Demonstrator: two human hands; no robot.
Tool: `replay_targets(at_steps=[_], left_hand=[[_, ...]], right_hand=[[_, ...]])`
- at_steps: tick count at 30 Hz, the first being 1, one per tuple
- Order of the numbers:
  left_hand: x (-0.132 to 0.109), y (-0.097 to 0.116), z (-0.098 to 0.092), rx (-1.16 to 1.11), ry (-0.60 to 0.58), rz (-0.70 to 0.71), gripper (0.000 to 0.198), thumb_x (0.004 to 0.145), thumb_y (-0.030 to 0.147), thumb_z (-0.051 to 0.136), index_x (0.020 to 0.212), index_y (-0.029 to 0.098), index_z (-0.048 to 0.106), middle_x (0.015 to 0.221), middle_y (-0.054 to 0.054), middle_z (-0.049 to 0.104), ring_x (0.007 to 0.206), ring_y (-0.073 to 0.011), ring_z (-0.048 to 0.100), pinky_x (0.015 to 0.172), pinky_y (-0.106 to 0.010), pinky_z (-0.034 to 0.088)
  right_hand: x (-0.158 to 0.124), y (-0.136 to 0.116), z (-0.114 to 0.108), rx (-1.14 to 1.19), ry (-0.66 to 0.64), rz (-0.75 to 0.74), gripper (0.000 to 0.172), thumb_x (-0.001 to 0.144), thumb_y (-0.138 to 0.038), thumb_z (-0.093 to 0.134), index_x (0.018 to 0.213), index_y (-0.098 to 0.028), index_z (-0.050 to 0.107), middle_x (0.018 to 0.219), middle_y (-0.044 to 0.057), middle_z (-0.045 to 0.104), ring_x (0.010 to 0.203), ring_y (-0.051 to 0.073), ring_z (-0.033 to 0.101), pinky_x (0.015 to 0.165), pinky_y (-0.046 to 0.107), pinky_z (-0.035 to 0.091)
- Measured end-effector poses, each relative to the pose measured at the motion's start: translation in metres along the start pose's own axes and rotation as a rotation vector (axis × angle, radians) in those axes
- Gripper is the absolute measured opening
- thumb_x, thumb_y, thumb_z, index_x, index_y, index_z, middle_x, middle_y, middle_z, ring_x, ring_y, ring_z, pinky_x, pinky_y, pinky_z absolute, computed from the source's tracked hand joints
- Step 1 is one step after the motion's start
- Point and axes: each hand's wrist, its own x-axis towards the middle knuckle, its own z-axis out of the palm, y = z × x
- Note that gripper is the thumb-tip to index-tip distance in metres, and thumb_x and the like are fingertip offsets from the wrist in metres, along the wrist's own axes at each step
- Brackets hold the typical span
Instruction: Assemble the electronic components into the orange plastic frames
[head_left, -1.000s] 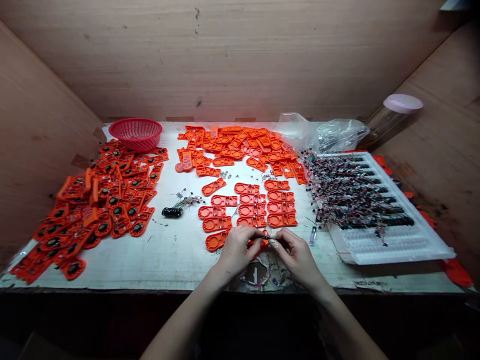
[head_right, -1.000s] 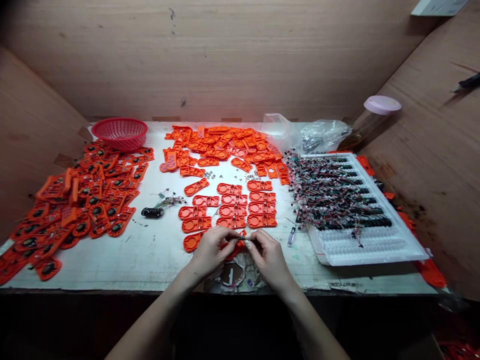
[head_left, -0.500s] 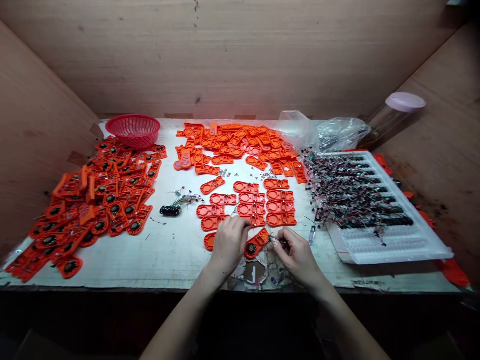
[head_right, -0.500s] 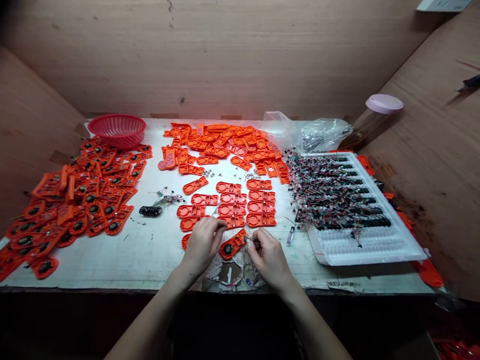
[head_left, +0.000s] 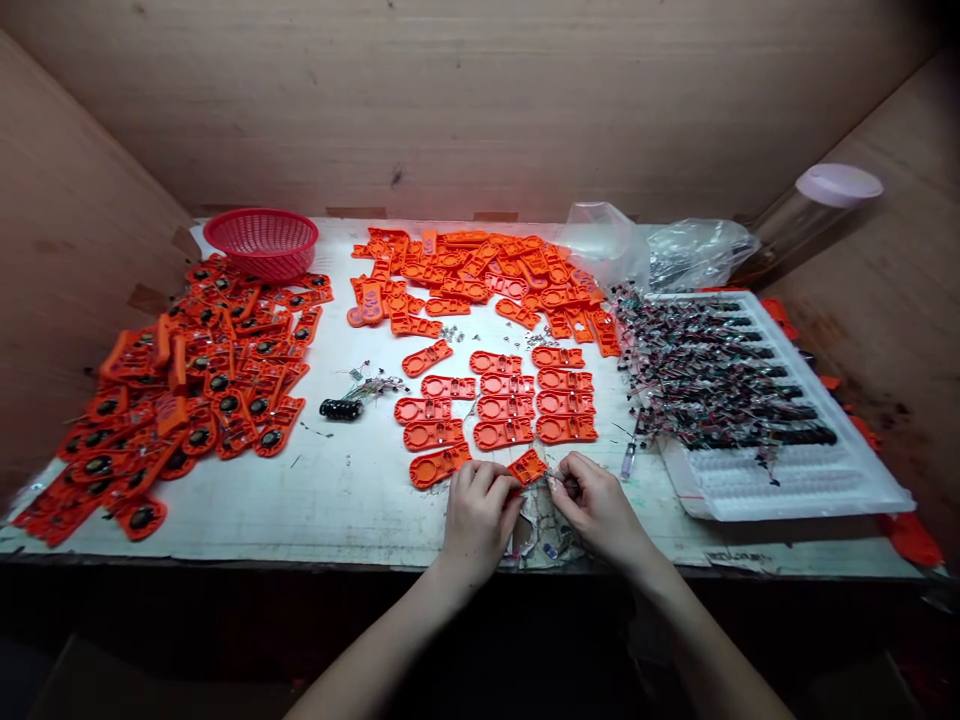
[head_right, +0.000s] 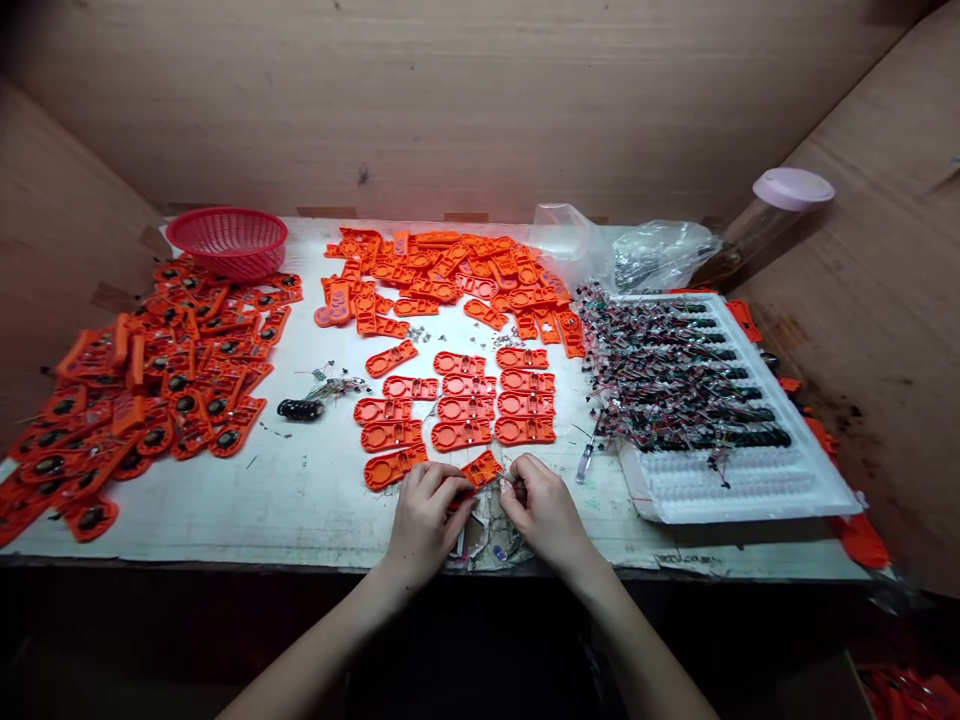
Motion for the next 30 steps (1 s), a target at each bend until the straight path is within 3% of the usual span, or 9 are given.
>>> replay_targets(at_steps=[5, 9, 17, 24, 30], left_hand=[[0.001, 0.001, -0.003, -0.031, -0.021, -0.018, 0.009, 0.085, 0.021, 0.059, 0.094, 0.02, 0.063, 0.093, -0.006, 0.062, 0.088, -0.0228, 0.05, 0.076, -0.037, 0.042], [0.007, 0.005, -0.004, -0.091, -0.026, -0.047, 0.018, 0.086, 0.028, 0.059, 0.102, 0.02, 0.062, 0.092, -0.007, 0.061, 0.088, -0.0228, 0.05, 0.077, -0.038, 0.043], [0.037, 0.005, -0.007, -0.105, -0.197, -0.064, 0.004, 0.081, 0.021, 0.066, 0.077, 0.021, 0.065, 0.082, -0.003, 0.059, 0.083, -0.0199, 0.053, 0.073, -0.032, 0.044], [0.049, 0.001, -0.019, 0.133, -0.341, 0.168, 0.006, 0.086, 0.021, 0.057, 0.082, 0.016, 0.057, 0.091, -0.007, 0.057, 0.089, -0.0229, 0.051, 0.077, -0.036, 0.045], [0.046, -0.003, -0.004, 0.265, -0.337, 0.208, 0.011, 0.091, 0.025, 0.051, 0.087, 0.015, 0.055, 0.089, -0.006, 0.058, 0.085, -0.0223, 0.051, 0.074, -0.035, 0.045]], right_hand=[[0.003, -0.003, 0.0, 0.024, 0.039, -0.008, 0.013, 0.086, -0.023, 0.047, 0.074, -0.021, 0.043, 0.069, -0.001, 0.048, 0.06, 0.014, 0.046, 0.056, 0.026, 0.037], [0.004, -0.004, -0.003, 0.092, -0.002, -0.094, 0.009, 0.088, -0.022, 0.047, 0.079, -0.021, 0.048, 0.075, 0.001, 0.05, 0.065, 0.015, 0.049, 0.06, 0.026, 0.04], [-0.001, 0.002, -0.003, 0.064, -0.01, -0.149, 0.007, 0.09, -0.02, 0.045, 0.084, -0.021, 0.049, 0.077, 0.002, 0.05, 0.068, 0.017, 0.051, 0.062, 0.027, 0.041], [0.001, 0.003, -0.002, 0.047, -0.038, -0.153, 0.008, 0.089, -0.02, 0.043, 0.083, -0.021, 0.048, 0.076, 0.002, 0.048, 0.069, 0.017, 0.049, 0.063, 0.028, 0.041], [0.003, 0.004, 0.002, -0.009, -0.024, -0.168, 0.01, 0.087, -0.016, 0.042, 0.08, -0.02, 0.047, 0.076, 0.002, 0.047, 0.069, 0.017, 0.048, 0.062, 0.028, 0.04]])
